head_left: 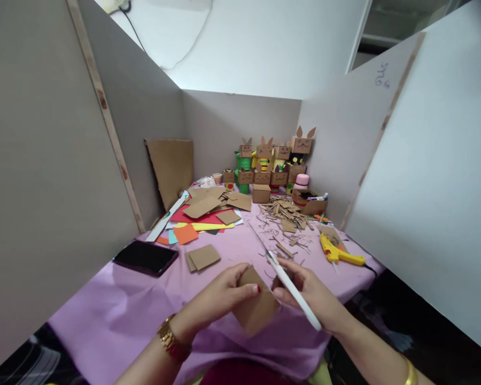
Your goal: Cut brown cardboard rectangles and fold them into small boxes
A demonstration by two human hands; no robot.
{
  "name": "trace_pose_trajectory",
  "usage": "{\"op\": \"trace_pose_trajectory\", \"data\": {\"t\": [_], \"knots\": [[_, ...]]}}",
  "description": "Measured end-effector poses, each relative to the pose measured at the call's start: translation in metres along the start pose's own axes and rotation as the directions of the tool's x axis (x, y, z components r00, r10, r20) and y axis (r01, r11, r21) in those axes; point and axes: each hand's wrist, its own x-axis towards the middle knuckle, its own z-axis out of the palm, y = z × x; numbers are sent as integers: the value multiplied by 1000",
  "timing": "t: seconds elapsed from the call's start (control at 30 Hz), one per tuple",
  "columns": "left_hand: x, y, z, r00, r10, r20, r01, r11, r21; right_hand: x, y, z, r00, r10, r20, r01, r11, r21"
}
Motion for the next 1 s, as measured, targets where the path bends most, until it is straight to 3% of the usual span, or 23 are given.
{"op": "trace_pose_trajectory", "data": {"t": [0.13,0.27,0.37,0.53,0.73,1.0], "knots": [[1,-4,6,996,62,-63,-65,996,-56,3,5,16,999,-29,25,25,991,128],[-3,-11,11,971,74,-226,-116,977,-179,5,9,25,968,2,-252,74,954,289],[-10,-20,18,966,46,-254,-115,957,-265,7,12,33,919,9,-393,146,920,365],[-12,-36,26,937,-8,-349,-105,948,-302,7,21,46,941,-15,-339,143,924,355],[-14,-37,18,923,9,-384,-108,965,-238,4,25,42,953,61,-296,47,937,346],[-34,-20,3,978,-21,-207,-19,982,-188,7,16,47,961,74,-266,42,913,406]]}}
